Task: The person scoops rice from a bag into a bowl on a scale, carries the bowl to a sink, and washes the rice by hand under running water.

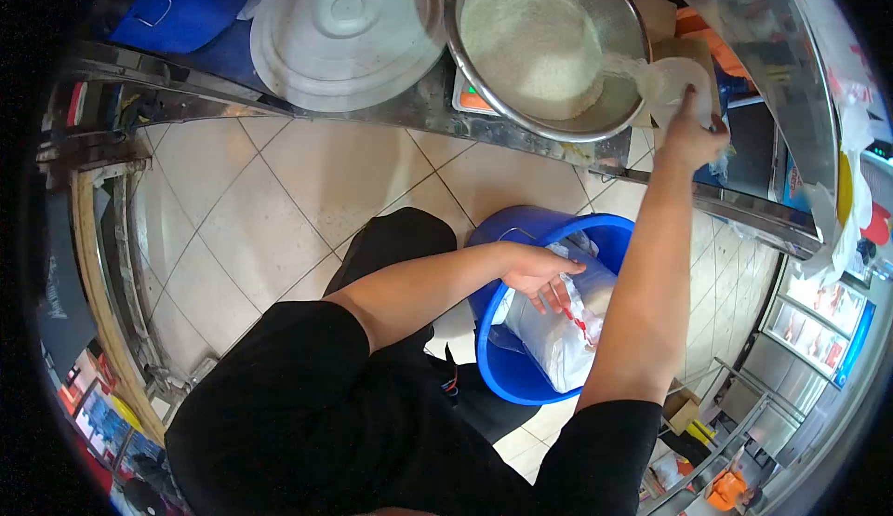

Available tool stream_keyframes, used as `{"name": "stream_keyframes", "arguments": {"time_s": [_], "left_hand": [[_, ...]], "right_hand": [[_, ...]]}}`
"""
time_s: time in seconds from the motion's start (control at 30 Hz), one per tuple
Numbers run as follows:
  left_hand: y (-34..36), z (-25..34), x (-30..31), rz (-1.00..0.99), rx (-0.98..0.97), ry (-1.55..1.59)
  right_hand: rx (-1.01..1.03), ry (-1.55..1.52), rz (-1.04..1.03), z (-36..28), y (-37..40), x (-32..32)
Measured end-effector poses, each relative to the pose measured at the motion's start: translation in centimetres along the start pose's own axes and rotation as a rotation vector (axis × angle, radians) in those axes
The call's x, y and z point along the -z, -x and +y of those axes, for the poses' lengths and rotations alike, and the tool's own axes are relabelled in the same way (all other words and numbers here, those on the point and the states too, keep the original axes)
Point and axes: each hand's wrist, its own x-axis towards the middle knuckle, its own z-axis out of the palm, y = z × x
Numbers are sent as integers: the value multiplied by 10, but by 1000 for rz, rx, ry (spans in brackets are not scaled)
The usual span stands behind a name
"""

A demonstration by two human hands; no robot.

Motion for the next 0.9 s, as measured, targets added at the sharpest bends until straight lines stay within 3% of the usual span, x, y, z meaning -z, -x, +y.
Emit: {"name": "stream_keyframes", "arguments": {"time_s": [0.03,0.07,0.1,0.17,0.3,0.37,0.5,0.57,0.7,0.77,0.9], "left_hand": [[8,4,-5,-22,21,7],[6,5,-3,-20,18,9],[0,3,2,-43,49,19],[-1,5,2,-63,73,29],[5,9,1,-88,55,39],[-2,8,7,-185,74,42],[7,10,0,-135,33,40],[4,7,2,-154,29,29],[2,5,-3,-104,24,4],[2,3,-6,-30,3,-9],[4,0,-11,29,-5,-38]], "right_hand": [[-382,-404,-35,-17,-5,0],[-555,-541,-201,-22,-10,16],[-555,-541,-203,-8,-18,26],[-876,-949,-412,21,-30,43],[-1033,-1091,-213,-3,14,95],[-1020,-1100,-231,-1,36,123],[-971,-983,-231,19,51,145],[-897,-814,-349,22,46,146],[-685,-620,-446,25,18,114],[-414,-284,-267,4,13,84],[-398,-439,-405,-13,-9,65]]}}
